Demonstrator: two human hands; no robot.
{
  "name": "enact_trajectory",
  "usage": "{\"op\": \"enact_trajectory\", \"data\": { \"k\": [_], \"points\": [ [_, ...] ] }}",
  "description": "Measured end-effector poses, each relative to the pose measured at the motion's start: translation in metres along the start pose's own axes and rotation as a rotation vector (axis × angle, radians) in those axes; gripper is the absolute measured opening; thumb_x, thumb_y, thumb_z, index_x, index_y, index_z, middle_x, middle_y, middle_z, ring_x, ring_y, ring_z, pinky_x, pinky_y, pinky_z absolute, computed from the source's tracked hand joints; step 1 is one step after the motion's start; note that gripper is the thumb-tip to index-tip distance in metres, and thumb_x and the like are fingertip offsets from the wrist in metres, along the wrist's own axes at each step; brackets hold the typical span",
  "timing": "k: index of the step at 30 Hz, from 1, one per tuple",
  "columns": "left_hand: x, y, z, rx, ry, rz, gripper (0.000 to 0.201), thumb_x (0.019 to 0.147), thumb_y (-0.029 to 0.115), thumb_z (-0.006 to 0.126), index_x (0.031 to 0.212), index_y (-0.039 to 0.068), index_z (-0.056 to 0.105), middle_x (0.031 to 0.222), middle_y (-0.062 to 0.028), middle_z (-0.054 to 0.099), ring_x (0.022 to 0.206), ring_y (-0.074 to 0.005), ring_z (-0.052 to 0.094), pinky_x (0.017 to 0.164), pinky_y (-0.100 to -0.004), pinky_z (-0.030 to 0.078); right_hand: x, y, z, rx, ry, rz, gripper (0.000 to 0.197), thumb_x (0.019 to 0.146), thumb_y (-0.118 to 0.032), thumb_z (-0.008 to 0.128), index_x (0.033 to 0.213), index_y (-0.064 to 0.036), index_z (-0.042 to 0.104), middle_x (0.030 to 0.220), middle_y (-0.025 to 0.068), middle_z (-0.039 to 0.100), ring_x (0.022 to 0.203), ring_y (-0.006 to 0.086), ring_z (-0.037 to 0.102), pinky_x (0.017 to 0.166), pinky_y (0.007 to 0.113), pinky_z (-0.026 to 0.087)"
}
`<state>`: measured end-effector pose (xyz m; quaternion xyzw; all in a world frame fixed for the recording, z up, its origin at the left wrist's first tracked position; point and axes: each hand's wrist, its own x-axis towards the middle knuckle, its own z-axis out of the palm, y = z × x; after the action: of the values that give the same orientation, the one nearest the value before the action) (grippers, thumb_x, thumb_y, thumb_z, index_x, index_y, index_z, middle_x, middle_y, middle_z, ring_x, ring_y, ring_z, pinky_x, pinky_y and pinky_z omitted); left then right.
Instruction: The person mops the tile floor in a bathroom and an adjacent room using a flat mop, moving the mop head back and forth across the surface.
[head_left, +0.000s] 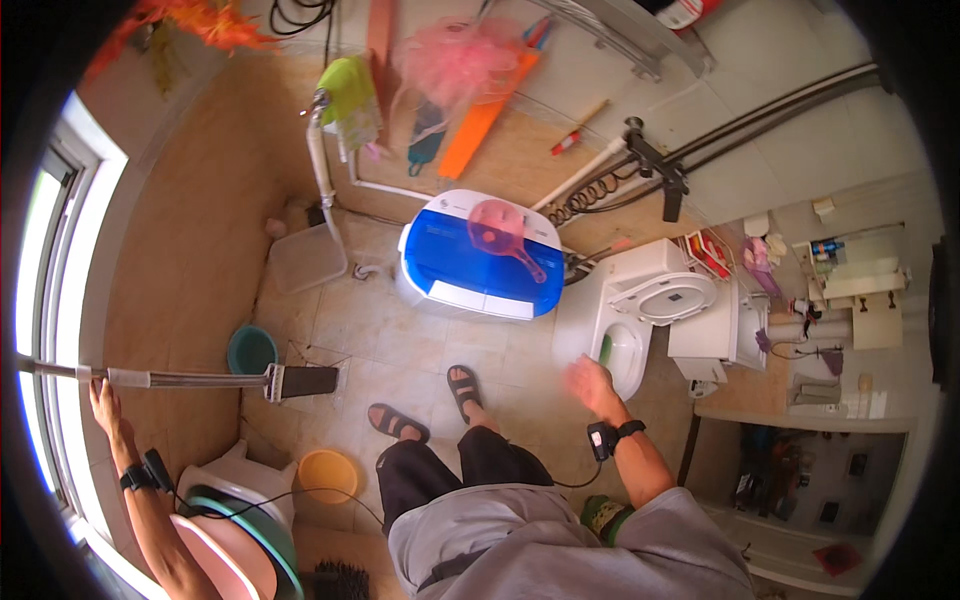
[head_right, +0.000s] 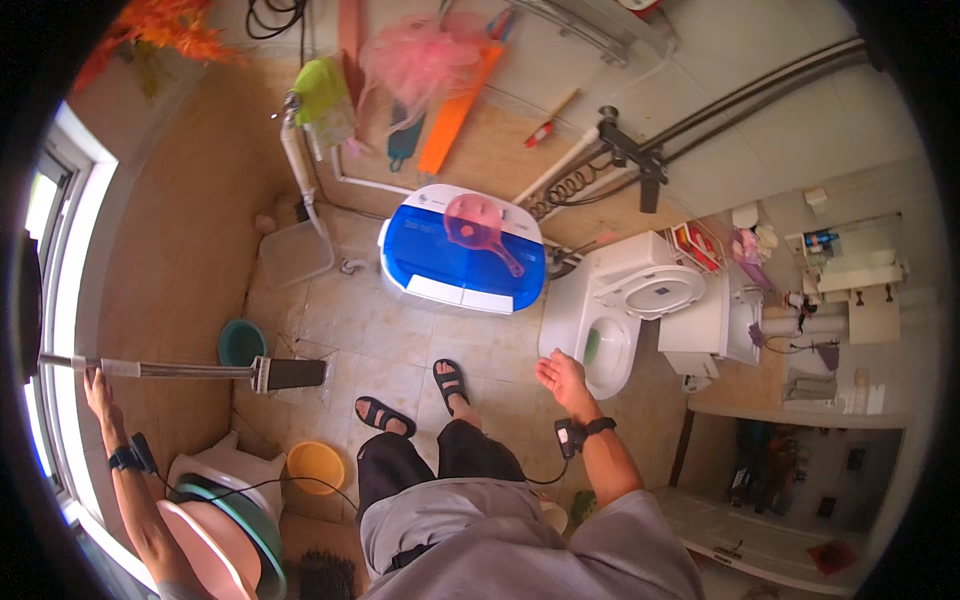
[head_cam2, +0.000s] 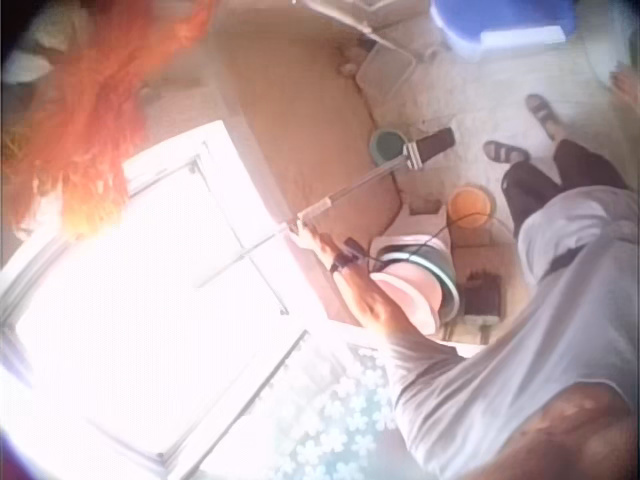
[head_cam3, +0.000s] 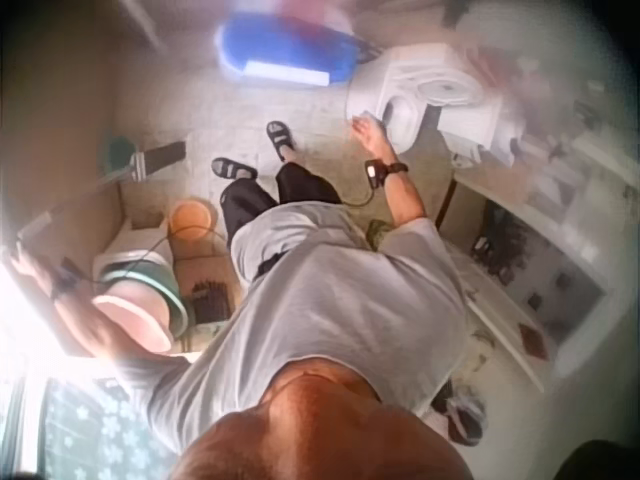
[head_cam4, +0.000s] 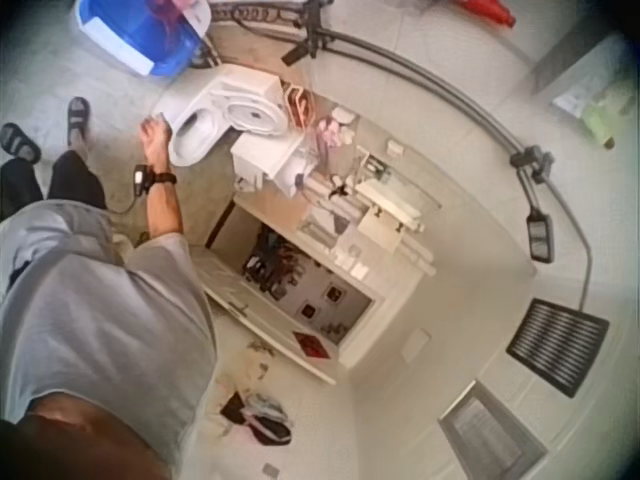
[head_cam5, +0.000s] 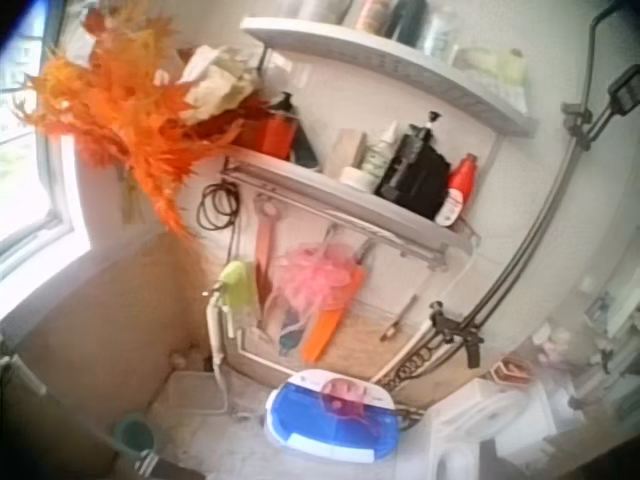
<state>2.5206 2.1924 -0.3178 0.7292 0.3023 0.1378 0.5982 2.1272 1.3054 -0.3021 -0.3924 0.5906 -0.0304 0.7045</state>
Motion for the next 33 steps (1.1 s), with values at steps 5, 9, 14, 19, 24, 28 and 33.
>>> {"op": "enact_trajectory", "data": {
  "k": [5,9,14,19,24,28,33],
  "points": [
    [-0.035,-0.005,-0.026,-0.063,0.063,-0.068,0.061,0.079,0.024,0.064,0.131,0.010,0.037,0.120,-0.0057,0.052,0.114,-0.0200,0.045,0.092,-0.0356,0.034,0.019,-0.053,0.002,-0.040,0.056,-0.217,0.035,0.084,-0.021,0.057,0.111,-0.0039,0.043,0.101,0.0155,0.055,0.084,0.0262,0.058,0.072,0.038,0.052],
    [-0.125,-0.013,0.003,-0.155,0.013,-0.133,0.054,0.078,0.019,0.063,0.127,0.008,0.042,0.113,-0.0061,0.055,0.105,-0.0197,0.050,0.086,-0.0326,0.039,0.060,-0.101,0.009,-0.266,0.042,-0.364,0.032,0.082,-0.019,0.060,0.109,-0.0061,0.048,0.097,0.0124,0.057,0.078,0.0234,0.061,0.066,0.036,0.053],
    [-0.321,0.003,0.103,-0.127,-0.240,-0.208,0.044,0.081,0.018,0.059,0.121,0.004,0.047,0.098,-0.0051,0.056,0.088,-0.0136,0.053,0.078,-0.0278,0.041,0.136,-0.170,0.015,-0.303,-0.007,-0.431,0.033,0.082,-0.017,0.060,0.111,-0.0054,0.049,0.093,0.0092,0.058,0.074,0.0200,0.060,0.063,0.034,0.052],
    [-0.529,0.031,0.151,-0.171,-0.179,-0.322,0.031,0.081,0.017,0.059,0.108,0.002,0.052,0.087,-0.0028,0.056,0.073,-0.0084,0.051,0.062,-0.0197,0.041,0.226,-0.215,0.065,-0.307,-0.121,-0.455,0.030,0.079,-0.012,0.062,0.105,-0.0069,0.050,0.093,0.0082,0.058,0.075,0.0201,0.059,0.062,0.032,0.051],
    [-0.653,0.011,0.137,-0.140,-0.126,-0.528,0.037,0.083,0.013,0.057,0.115,-0.003,0.048,0.094,-0.0066,0.059,0.080,-0.0117,0.055,0.069,-0.0238,0.046,0.301,-0.225,0.093,-0.391,-0.147,-0.589,0.014,0.075,-0.012,0.059,0.070,-0.0141,0.046,0.063,-0.0013,0.044,0.053,0.0102,0.040,0.044,0.028,0.035],
    [-0.715,0.039,0.132,0.007,-0.046,-0.614,0.040,0.082,0.019,0.059,0.114,-0.001,0.048,0.100,-0.0080,0.058,0.090,-0.0163,0.056,0.076,-0.0270,0.045,0.321,-0.242,0.093,-0.235,-0.267,-0.356,0.012,0.078,-0.012,0.062,0.081,-0.0091,0.051,0.072,0.0032,0.049,0.066,0.0148,0.048,0.065,0.029,0.048],
    [-0.757,0.042,0.105,0.063,0.069,-0.655,0.039,0.083,0.020,0.057,0.115,0.000,0.048,0.102,-0.0109,0.059,0.093,-0.0197,0.058,0.080,-0.0303,0.047,0.358,-0.237,0.110,-0.011,-0.229,-0.162,0.031,0.080,-0.022,0.064,0.098,-0.0001,0.051,0.092,0.0095,0.049,0.086,0.0202,0.049,0.077,0.034,0.050]
  ]
}}
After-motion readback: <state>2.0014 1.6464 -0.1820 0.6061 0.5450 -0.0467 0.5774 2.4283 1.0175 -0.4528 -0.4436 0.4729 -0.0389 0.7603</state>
